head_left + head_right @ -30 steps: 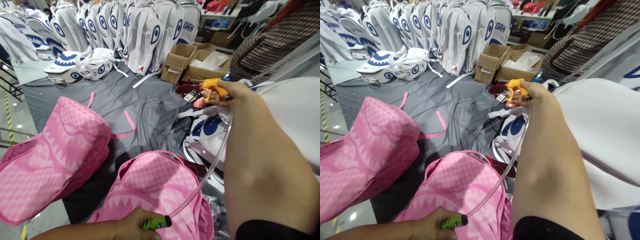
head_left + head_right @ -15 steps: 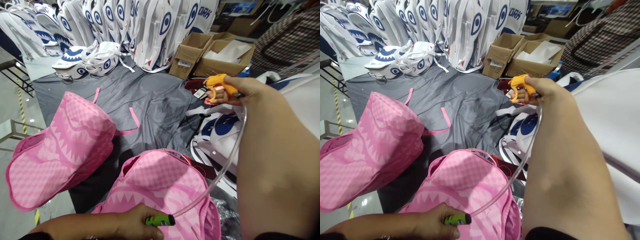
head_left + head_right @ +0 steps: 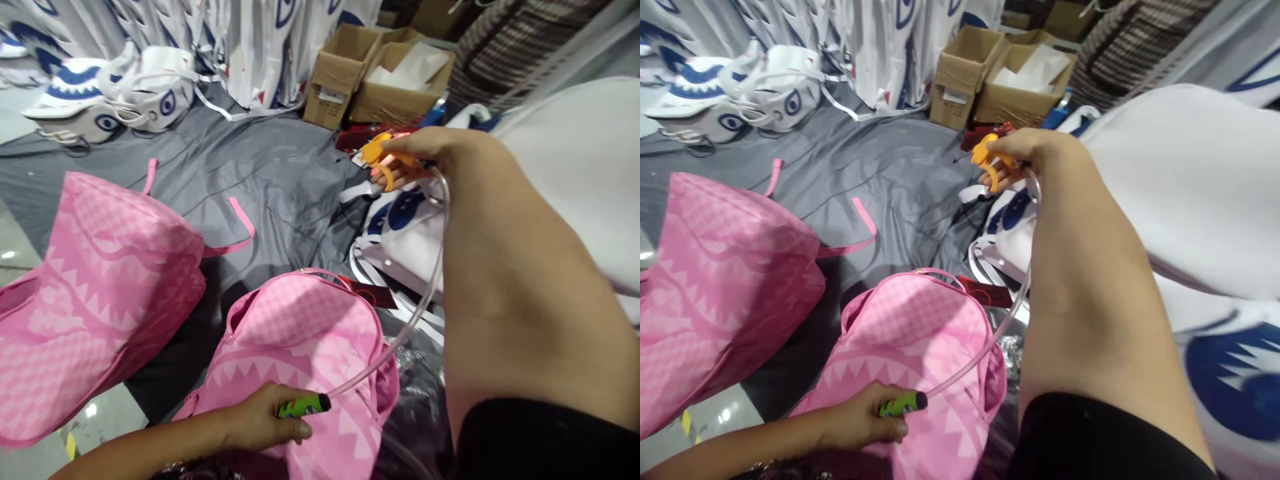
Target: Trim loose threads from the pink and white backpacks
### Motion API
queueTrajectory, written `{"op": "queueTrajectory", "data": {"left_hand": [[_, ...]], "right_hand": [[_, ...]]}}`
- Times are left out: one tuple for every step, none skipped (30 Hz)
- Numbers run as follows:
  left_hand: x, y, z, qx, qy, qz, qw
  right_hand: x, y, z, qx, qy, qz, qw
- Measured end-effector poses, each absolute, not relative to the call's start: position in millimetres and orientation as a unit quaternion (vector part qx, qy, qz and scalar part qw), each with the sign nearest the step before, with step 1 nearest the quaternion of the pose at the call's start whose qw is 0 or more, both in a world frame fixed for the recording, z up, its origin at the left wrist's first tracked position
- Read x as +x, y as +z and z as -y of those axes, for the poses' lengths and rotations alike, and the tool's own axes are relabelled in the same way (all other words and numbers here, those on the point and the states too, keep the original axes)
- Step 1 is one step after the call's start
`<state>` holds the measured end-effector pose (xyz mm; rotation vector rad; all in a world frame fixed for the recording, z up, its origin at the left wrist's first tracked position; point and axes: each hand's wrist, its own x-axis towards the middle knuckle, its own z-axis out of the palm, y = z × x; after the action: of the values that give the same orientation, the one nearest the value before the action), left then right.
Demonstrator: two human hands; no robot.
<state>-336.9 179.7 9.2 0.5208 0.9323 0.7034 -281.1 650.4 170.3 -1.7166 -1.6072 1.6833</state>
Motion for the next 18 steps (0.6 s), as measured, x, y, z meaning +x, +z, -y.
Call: {"op": "queueTrajectory", "data": {"left_hand": [[-337.0,9.1,-178.3,0.251,0.328,-0.432,0.802],[-336.8,8.9,-176.8,0.255,0.327,-0.427,0.803],[-336.2,8.6,-175.4,0.259,0.326,-0.421,0.806],[-335.2,8.4,-174.2,0.261,0.323,-0.413,0.81],[-334.0,8.5,-173.1,0.264,0.318,-0.407,0.815],[-332.7,9.0,-172.2,0.266,0.313,-0.402,0.818],[-331.4,10.0,-171.4,0.268,0.308,-0.4,0.821],[-330.4,11.3,-170.6,0.27,0.303,-0.397,0.823],[-329.6,12.9,-169.7,0.274,0.299,-0.395,0.824],[-329.3,14.7,-168.5,0.278,0.296,-0.393,0.825],[-329.3,16.5,-167.0,0.284,0.293,-0.393,0.824],[-329.6,18.2,-165.1,0.291,0.29,-0.394,0.822],[-330.1,19.8,-163.0,0.298,0.287,-0.398,0.819],[-330.8,21.2,-160.8,0.305,0.283,-0.401,0.816],[-331.6,22.5,-158.5,0.31,0.279,-0.405,0.814],[-332.4,23.7,-156.5,0.313,0.275,-0.407,0.813],[-333.2,24.9,-154.6,0.316,0.269,-0.409,0.813],[-333.9,26.0,-153.0,0.318,0.263,-0.41,0.813]], "right_hand": [[-275.6,170.1,-647.8,-0.598,0.57,0.559,0.069],[-270.2,169.7,-644.1,-0.61,0.565,0.555,0.03],[-264.9,169.2,-639.2,-0.626,0.556,0.546,0.011],[-260.1,168.2,-633.3,-0.643,0.551,0.532,-0.003],[-255.9,166.6,-626.9,-0.659,0.547,0.516,-0.011],[-252.2,164.5,-620.2,-0.674,0.545,0.498,-0.017],[-249.1,161.7,-613.5,-0.687,0.547,0.478,-0.023],[-246.4,158.4,-607.1,-0.697,0.551,0.458,-0.031],[-243.9,155.0,-601.0,-0.706,0.555,0.439,-0.037],[-241.3,151.8,-595.4,-0.713,0.559,0.421,-0.043],[-238.5,149.1,-590.2,-0.718,0.562,0.409,-0.047],[-235.1,147.2,-585.4,-0.719,0.565,0.401,-0.054],[-231.1,146.3,-581.0,-0.716,0.569,0.399,-0.062],[-226.5,146.1,-577.1,-0.705,0.58,0.401,-0.072],[-221.4,146.5,-573.8,-0.688,0.596,0.405,-0.082],[-215.9,147.1,-571.2,-0.669,0.614,0.41,-0.09],[-210.4,147.5,-569.3,-0.65,0.63,0.415,-0.099],[-205.2,147.3,-568.1,-0.633,0.641,0.42,-0.106]]}}
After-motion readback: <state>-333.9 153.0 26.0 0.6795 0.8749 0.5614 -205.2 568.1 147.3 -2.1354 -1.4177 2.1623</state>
